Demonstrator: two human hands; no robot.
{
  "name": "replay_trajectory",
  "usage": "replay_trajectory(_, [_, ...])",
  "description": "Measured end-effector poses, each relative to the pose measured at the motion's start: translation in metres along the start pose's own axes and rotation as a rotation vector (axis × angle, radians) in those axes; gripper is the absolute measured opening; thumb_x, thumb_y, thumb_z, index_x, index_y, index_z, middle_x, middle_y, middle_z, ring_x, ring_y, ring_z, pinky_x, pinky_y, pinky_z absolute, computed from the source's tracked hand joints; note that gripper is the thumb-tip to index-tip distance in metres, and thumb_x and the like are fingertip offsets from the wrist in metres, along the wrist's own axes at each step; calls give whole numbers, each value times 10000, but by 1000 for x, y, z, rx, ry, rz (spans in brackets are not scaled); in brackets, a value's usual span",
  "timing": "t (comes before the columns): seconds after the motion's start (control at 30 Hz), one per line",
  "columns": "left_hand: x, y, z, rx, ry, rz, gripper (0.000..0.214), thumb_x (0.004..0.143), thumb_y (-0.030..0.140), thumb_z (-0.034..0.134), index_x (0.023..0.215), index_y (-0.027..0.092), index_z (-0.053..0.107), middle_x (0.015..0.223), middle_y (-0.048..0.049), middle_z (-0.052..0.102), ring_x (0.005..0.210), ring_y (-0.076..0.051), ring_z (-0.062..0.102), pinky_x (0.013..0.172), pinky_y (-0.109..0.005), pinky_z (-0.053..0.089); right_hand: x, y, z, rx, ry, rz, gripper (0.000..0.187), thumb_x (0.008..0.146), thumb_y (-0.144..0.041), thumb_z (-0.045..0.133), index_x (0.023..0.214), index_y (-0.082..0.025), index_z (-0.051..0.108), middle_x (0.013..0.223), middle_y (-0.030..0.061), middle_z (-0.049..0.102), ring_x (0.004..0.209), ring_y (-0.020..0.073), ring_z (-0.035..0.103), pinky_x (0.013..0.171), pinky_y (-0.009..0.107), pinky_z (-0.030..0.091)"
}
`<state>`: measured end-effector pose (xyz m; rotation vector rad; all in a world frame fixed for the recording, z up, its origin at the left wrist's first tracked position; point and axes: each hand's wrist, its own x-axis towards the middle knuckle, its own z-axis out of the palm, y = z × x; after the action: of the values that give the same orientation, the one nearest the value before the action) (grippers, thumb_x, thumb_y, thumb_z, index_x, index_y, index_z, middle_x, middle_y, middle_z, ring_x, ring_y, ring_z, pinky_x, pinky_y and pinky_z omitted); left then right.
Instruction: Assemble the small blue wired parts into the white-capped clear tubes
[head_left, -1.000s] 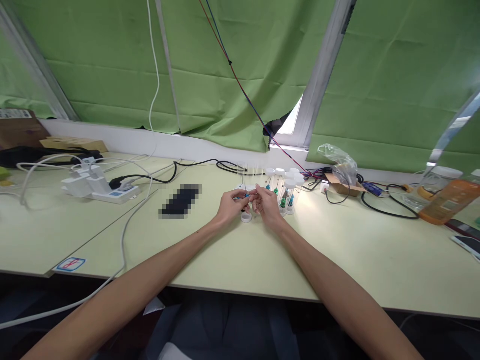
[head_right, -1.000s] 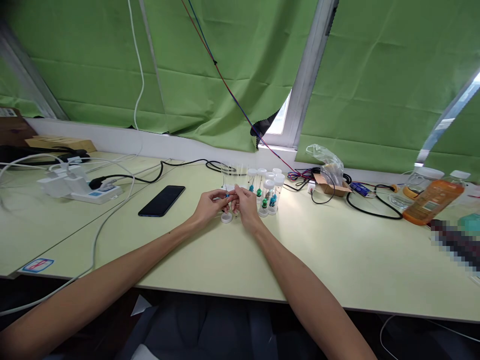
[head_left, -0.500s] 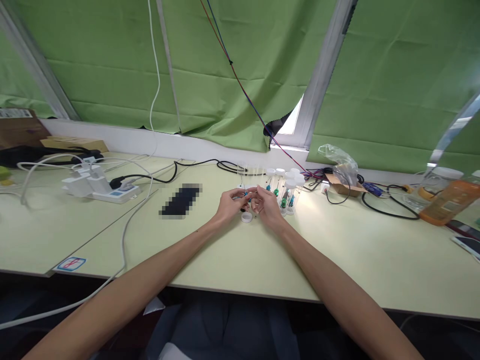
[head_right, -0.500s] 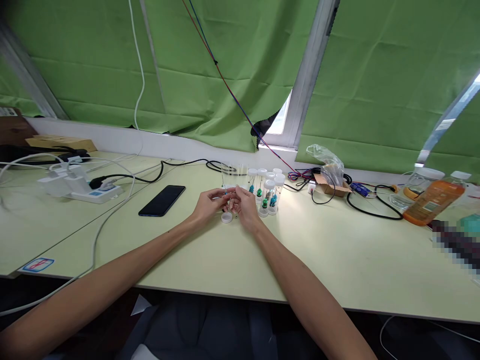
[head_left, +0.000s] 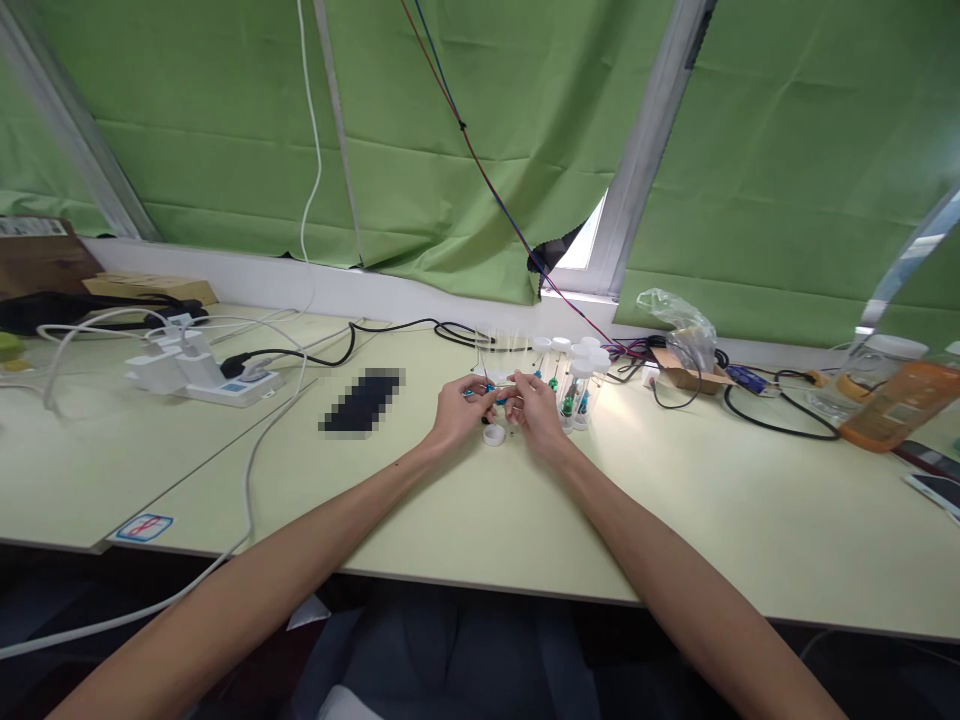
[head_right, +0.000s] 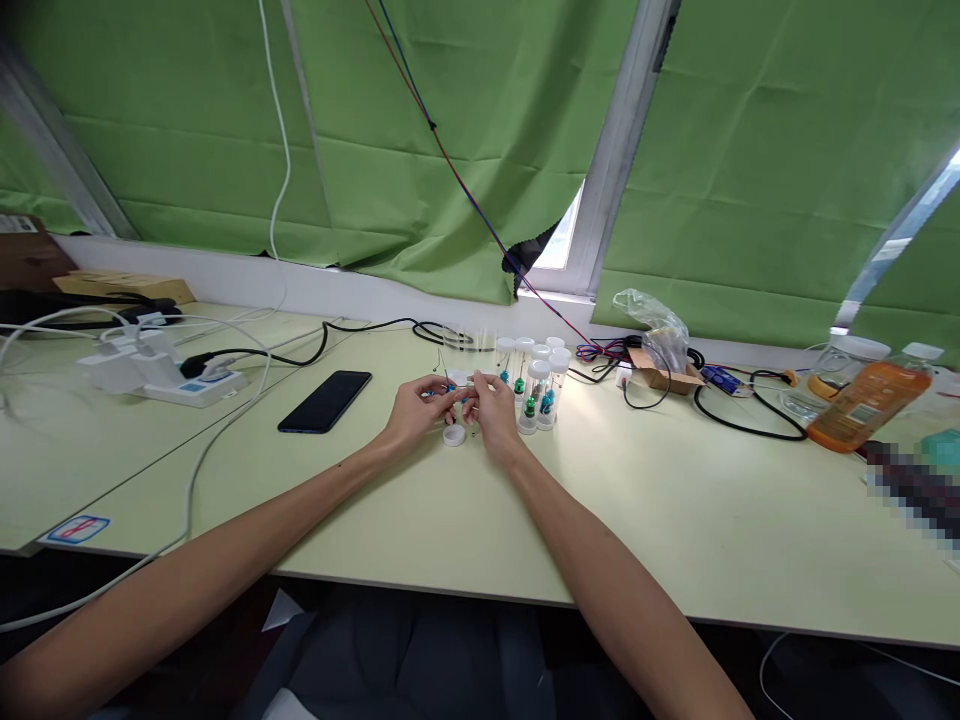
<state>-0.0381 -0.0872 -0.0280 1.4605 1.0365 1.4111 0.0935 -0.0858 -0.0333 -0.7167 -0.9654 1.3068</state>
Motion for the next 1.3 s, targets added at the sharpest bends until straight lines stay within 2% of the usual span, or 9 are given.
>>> replay_trajectory(0.17, [-1, 2, 0, 27, 24, 8, 301, 648, 369, 787, 809, 164, 635, 626, 15, 582, 468, -152, 603, 495, -285, 467, 0, 1, -2, -99, 28, -80, 388, 707, -524, 739, 772, -211, 519, 574, -46, 590, 406, 87, 495, 367, 217, 343])
replay_trajectory(0.37, [-1, 5, 1, 8, 36, -28, 256, 646, 310, 789, 788, 153, 645, 662, 6, 583, 462, -135, 591, 494, -281, 466, 0, 1, -3, -167, 42, -200, 334, 743, -491, 715, 765, -209, 539, 586, -41, 600, 394, 86, 488, 358, 222, 351])
replay_trajectory(0.6, [-2, 8, 2, -74, 43, -89, 241, 634, 252, 803, 778, 131, 652, 653, 11, 567, 471, -127, 594, 504, -274, 475, 1, 0, -2, -153, -5, -198, 309, 721, -451, 739, 858, -207, 609, 656, -26, 642, 425, 86, 504, 383, 226, 372])
replay_trajectory(0.8, [-2, 8, 1, -118, 49, -131, 289, 612, 263, 838, 782, 120, 653, 613, 3, 581, 471, -130, 590, 509, -279, 475, 0, -1, -2, -199, -27, -224, 272, 732, -435, 723, 846, -207, 629, 692, -11, 656, 437, 95, 503, 396, 240, 381])
replay_trajectory(0.9, [-1, 6, 1, -123, 42, -132, 310, 600, 273, 852, 782, 120, 654, 621, -5, 590, 472, -130, 589, 506, -283, 475, 0, -3, -5, -290, -50, -264, 248, 753, -445, 698, 828, -216, 637, 697, -10, 661, 445, 99, 496, 417, 247, 382])
replay_trajectory(1.1, [1, 2, 1, -80, 33, -106, 314, 596, 287, 853, 776, 126, 652, 662, -3, 570, 461, -135, 588, 493, -303, 480, 3, -10, -19, -620, -64, -446, 202, 824, -426, 622, 766, -238, 669, 666, -19, 626, 485, 115, 476, 517, 265, 386])
replay_trajectory(1.3, [3, -1, 0, -45, 27, -77, 346, 575, 334, 864, 769, 140, 652, 650, 6, 553, 453, -131, 580, 470, -290, 468, 11, -9, -29, -817, -126, -597, 289, 882, -456, 566, 694, -245, 625, 626, -13, 570, 571, 146, 467, 617, 275, 363])
